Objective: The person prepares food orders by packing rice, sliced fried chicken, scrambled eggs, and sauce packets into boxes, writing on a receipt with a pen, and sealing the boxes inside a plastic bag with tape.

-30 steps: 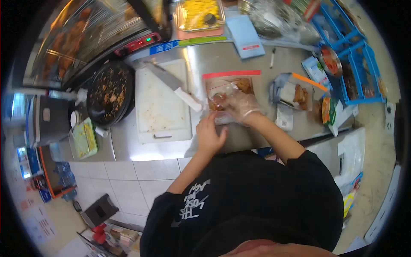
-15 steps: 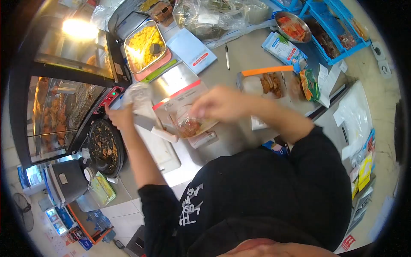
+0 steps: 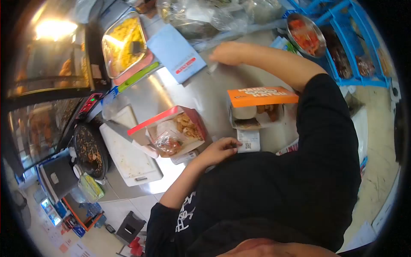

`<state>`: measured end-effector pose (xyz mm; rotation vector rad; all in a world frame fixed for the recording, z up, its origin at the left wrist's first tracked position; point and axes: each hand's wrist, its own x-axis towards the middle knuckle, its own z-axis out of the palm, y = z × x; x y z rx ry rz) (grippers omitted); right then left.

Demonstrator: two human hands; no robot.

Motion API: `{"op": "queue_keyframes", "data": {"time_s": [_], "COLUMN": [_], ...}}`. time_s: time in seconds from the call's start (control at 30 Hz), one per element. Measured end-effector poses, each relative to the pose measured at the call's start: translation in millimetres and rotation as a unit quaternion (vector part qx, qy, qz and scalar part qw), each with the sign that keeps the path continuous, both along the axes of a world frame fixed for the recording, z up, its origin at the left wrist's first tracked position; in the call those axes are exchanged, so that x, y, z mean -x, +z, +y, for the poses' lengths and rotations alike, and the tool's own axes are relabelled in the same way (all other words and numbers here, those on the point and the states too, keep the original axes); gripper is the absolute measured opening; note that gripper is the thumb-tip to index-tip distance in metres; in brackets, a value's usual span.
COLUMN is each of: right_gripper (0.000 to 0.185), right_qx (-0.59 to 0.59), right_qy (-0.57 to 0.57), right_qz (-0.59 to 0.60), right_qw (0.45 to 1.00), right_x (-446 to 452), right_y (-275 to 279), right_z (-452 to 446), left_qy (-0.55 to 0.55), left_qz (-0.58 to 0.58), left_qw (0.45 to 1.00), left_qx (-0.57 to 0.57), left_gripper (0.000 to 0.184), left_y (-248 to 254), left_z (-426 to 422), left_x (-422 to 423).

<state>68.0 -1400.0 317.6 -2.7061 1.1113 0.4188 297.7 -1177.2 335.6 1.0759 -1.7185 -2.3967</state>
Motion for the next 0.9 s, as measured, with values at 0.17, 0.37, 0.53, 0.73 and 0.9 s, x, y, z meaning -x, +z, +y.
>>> {"op": "queue_keyframes", "data": {"time_s": [0.17, 0.37, 0.53, 0.73, 0.9], "right_gripper": [0.023, 0.034, 0.039, 0.016, 0.026], "right_qx": [0.044, -0.209, -0.062, 0.087, 0.014], "right_qy": [-0.277, -0.575, -0.632, -0.559, -0.706], "right_qz": [-0.492, -0.241, -0.208, -0.302, -0.511], "right_qw": [0.824, 0.753, 0.744, 0.767, 0.491], "right_x": [66.2, 87.5, 67.1, 28.2, -36.5], "right_y": [133.8, 102.0, -2.9, -54.8, 44.3], "right_z": [108.8, 288.7, 294.3, 331.3, 439.6], "left_qy": [-0.017, -0.113, 0.084, 0.083, -0.004], "left_qz": [-0.06, -0.238, -0.124, -0.045, 0.029], "left_qw": [0.997, 0.913, 0.956, 0.978, 0.983], "left_qx": [-0.035, 0.312, 0.253, 0.184, 0.183], "left_gripper": [0.033, 0.028, 0.041, 0.042, 0.021], "left_y": [-46.9, -16.6, -79.7, -33.9, -10.7], "left_z": [16.3, 16.5, 34.0, 32.9, 47.9], "left_x": [41.3, 31.3, 36.1, -6.8, -43.6]}}
